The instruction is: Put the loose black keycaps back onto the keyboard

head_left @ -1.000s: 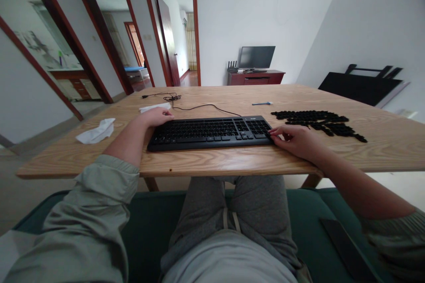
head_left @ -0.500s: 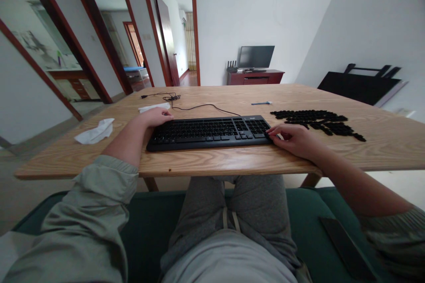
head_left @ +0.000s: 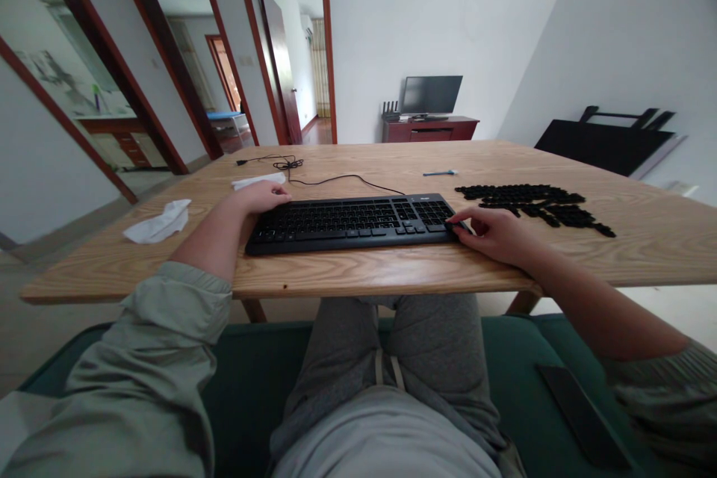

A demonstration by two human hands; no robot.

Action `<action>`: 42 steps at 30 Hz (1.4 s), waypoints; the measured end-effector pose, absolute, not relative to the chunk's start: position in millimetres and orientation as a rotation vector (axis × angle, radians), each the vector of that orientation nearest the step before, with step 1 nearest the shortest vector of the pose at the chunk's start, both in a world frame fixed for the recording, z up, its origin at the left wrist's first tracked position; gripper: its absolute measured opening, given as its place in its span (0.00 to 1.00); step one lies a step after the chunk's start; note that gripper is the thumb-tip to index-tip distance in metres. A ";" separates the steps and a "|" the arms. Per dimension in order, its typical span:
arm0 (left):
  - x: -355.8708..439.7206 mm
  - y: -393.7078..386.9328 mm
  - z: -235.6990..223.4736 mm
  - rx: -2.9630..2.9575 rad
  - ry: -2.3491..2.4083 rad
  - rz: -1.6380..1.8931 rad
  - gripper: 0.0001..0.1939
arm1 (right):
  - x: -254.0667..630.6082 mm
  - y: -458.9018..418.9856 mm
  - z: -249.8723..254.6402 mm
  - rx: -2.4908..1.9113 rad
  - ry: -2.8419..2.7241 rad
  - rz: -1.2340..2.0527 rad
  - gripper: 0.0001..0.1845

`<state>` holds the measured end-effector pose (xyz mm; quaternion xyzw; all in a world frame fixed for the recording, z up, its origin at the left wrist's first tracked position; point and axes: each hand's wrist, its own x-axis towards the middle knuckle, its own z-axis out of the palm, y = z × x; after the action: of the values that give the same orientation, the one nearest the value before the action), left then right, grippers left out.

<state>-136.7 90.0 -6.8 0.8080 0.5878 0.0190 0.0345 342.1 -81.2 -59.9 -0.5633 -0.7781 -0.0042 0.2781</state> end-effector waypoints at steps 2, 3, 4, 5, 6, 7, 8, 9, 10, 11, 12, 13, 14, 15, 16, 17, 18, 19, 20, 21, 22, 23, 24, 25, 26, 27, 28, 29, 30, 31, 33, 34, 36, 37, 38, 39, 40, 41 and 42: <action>-137.1 90.7 -7.1 2.482 1.803 0.062 0.26 | 343.1 -79.9 -60.6 -1.517 -2.092 -0.016 0.15; -137.2 91.0 -7.2 2.481 1.803 0.065 0.26 | 344.0 -78.8 -61.5 -1.497 -2.101 -0.008 0.14; -137.4 91.3 -7.3 2.480 1.806 0.065 0.26 | 345.1 -77.6 -62.7 -1.471 -2.111 0.004 0.14; -137.5 91.5 -7.3 2.480 1.808 0.065 0.26 | 346.3 -76.5 -64.0 -1.446 -2.116 0.016 0.13; -137.7 91.9 -7.4 2.481 1.810 0.062 0.27 | 347.4 -75.5 -65.2 -1.426 -2.117 0.028 0.12; -137.9 92.4 -7.5 2.483 1.809 0.057 0.27 | 348.4 -74.7 -66.2 -1.412 -2.115 0.039 0.12; -138.2 93.0 -7.7 2.485 1.806 0.049 0.27 | 349.2 -74.2 -66.9 -1.401 -2.114 0.047 0.12; -138.5 93.8 -8.0 2.485 1.804 0.043 0.27 | 349.7 -73.9 -67.2 -1.391 -2.113 0.053 0.12; -138.9 94.8 -8.4 2.482 1.801 0.040 0.27 | 350.0 -73.9 -67.1 -1.380 -2.115 0.055 0.11; -139.3 95.9 -8.8 2.475 1.800 0.040 0.27 | 349.9 -74.1 -66.6 -1.370 -2.120 0.053 0.11; -139.7 97.0 -9.3 2.464 1.800 0.046 0.26 | 349.6 -74.4 -66.0 -1.361 -2.126 0.046 0.11; -140.0 98.0 -9.7 2.452 1.802 0.057 0.26 | 349.0 -74.6 -65.3 -1.352 -2.130 0.036 0.11; -140.3 98.8 -10.1 2.440 1.803 0.069 0.25 | 348.3 -74.9 -64.7 -1.343 -2.134 0.024 0.11; -140.4 99.4 -10.5 2.431 1.805 0.079 0.25 | 347.5 -75.2 -64.0 -1.331 -2.139 0.012 0.11; -140.5 99.7 -10.6 2.428 1.803 0.085 0.25 | 346.7 -75.3 -63.6 -1.317 -2.145 0.004 0.11; -140.4 99.7 -10.5 2.429 1.801 0.089 0.25 | 345.9 -75.5 -63.2 -1.304 -2.152 0.001 0.11; -140.2 99.4 -10.3 2.433 1.799 0.088 0.25 | 345.4 -75.5 -63.0 -1.297 -2.156 0.005 0.11; -139.9 98.8 -9.8 2.437 1.800 0.087 0.25 | 345.1 -75.5 -62.9 -1.299 -2.155 0.013 0.11; -139.5 98.0 -9.3 2.439 1.801 0.085 0.26 | 345.1 -75.4 -62.9 -1.307 -2.149 0.024 0.11; -139.1 97.2 -8.8 2.441 1.804 0.082 0.26 | 345.4 -75.1 -63.0 -1.318 -2.141 0.037 0.11; -138.8 96.4 -8.4 2.441 1.807 0.077 0.27 | 346.0 -74.9 -63.1 -1.329 -2.134 0.048 0.11; -138.6 95.9 -8.2 2.440 1.812 0.073 0.27 | 346.6 -74.6 -63.1 -1.336 -2.132 0.057 0.11; -138.6 95.6 -8.3 2.438 1.813 0.070 0.27 | 347.3 -74.5 -63.2 -1.337 -2.133 0.063 0.11; -138.7 95.7 -8.7 2.435 1.813 0.069 0.28 | 347.8 -74.5 -63.3 -1.336 -2.138 0.065 0.11; -139.1 96.1 -9.4 2.430 1.813 0.072 0.28 | 348.3 -74.8 -63.4 -1.335 -2.144 0.062 0.12; -139.7 96.7 -10.2 2.425 1.811 0.080 0.28 | 348.6 -75.4 -63.5 -1.337 -2.150 0.053 0.12; -140.2 97.4 -11.0 2.422 1.805 0.095 0.27 | 348.7 -76.3 -63.6 -1.339 -2.159 0.036 0.13; -140.8 98.0 -11.7 2.418 1.798 0.111 0.27 | 348.6 -77.6 -63.8 -1.339 -2.167 0.010 0.14; -141.1 98.3 -12.1 2.417 1.791 0.123 0.27 | 348.5 -79.2 -64.0 -1.334 -2.179 -0.023 0.15; -141.2 98.3 -12.2 2.419 1.785 0.131 0.26 | 348.1 -80.9 -64.2 -1.325 -2.191 -0.060 0.15; -140.6 97.1 -11.4 2.429 1.775 0.127 0.26 | 347.1 -84.3 -64.3 -1.304 -2.210 -0.140 0.16; -139.9 95.9 -10.7 2.431 1.776 0.120 0.26 | 346.3 -85.7 -64.2 -1.294 -2.219 -0.175 0.16; -138.2 93.2 -8.9 2.427 1.784 0.120 0.26 | 344.2 -87.5 -63.8 -1.284 -2.235 -0.232 0.15; -137.5 92.1 -8.2 2.421 1.789 0.121 0.26 | 343.0 -87.8 -63.5 -1.283 -2.242 -0.257 0.15; -136.9 91.4 -7.7 2.416 1.795 0.120 0.25 | 341.6 -87.8 -63.2 -1.284 -2.254 -0.281 0.16; -136.5 91.1 -7.5 2.414 1.802 0.115 0.25 | 340.3 -87.7 -62.9 -1.285 -2.269 -0.305 0.16; -136.5 91.2 -7.5 2.419 1.805 0.102 0.25 | 339.1 -87.4 -62.6 -1.286 -2.285 -0.328 0.16; -136.7 91.7 -7.8 2.427 1.805 0.087 0.25 | 338.1 -87.2 -62.4 -1.287 -2.300 -0.344 0.16; -137.0 92.4 -8.2 2.436 1.805 0.076 0.26 | 337.5 -87.1 -62.3 -1.288 -2.311 -0.355 0.16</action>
<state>-137.0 92.4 -8.2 0.8020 0.5943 0.0250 0.0546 337.5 -87.1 -62.3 -0.4692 -0.8417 -0.1292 0.2340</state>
